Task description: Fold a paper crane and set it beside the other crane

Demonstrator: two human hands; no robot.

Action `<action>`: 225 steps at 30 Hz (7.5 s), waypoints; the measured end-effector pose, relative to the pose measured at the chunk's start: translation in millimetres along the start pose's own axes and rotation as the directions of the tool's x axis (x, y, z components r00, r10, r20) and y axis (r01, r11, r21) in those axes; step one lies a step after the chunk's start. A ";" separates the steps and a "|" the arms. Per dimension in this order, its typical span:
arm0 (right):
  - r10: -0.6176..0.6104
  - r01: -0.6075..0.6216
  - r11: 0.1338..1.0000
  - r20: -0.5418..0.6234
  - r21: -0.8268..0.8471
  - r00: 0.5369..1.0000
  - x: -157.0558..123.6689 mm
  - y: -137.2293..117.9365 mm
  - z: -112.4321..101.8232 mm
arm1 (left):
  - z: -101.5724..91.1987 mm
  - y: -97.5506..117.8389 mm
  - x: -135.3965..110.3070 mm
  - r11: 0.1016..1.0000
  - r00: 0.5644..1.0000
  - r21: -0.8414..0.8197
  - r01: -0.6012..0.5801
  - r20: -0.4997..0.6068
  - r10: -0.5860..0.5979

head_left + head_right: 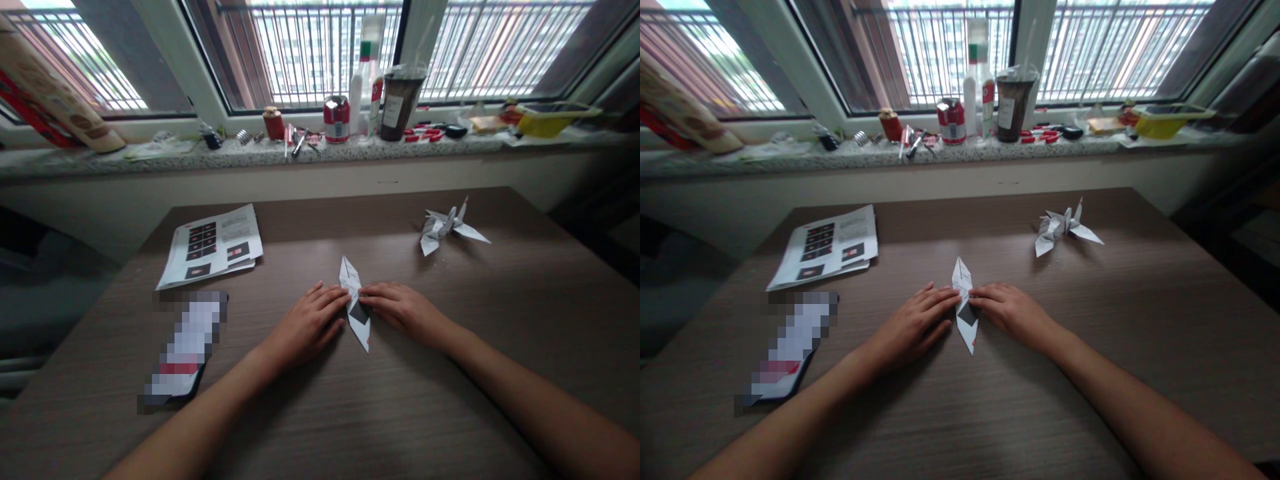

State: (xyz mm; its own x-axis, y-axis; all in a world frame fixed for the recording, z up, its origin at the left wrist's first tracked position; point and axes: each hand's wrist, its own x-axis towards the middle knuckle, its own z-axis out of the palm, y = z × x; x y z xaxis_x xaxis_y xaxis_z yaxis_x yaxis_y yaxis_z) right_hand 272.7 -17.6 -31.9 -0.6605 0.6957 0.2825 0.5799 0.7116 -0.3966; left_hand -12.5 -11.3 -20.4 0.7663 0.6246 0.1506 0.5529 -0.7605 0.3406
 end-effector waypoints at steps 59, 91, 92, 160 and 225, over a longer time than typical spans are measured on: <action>-0.009 0.014 0.999 -0.127 0.040 0.992 6.9 -10.4 7.9 | 9.8 -2.4 8.8 0.999 0.971 -0.019 -0.040 -0.238 0.034; 0.287 -0.237 0.942 -0.209 0.236 0.935 17.4 -11.4 19.2 | 15.3 1.1 22.9 0.981 0.956 -0.136 0.135 -0.241 -0.165; 0.306 -0.253 0.936 -0.216 0.244 0.927 17.4 -11.6 19.2 | 15.2 1.0 22.9 0.979 0.954 -0.142 0.148 -0.240 -0.179; -0.003 -0.040 0.964 -0.159 -0.263 0.987 3.2 1.8 7.5 | 3.1 -7.1 -8.4 0.984 0.990 0.133 -0.116 -0.059 0.125; 0.112 -0.094 0.969 0.069 -0.228 0.991 6.0 -21.6 21.2 | 0.0 3.2 -8.9 0.994 0.999 0.097 -0.045 0.009 0.045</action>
State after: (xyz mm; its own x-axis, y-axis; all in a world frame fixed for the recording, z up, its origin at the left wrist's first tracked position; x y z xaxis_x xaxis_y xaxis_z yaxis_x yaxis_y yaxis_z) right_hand 246.1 -30.8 -40.1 -0.6228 0.7625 0.1754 0.7326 0.6470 -0.2115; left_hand -17.5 -19.3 -20.7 0.7932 0.5883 0.1571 0.5468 -0.8017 0.2414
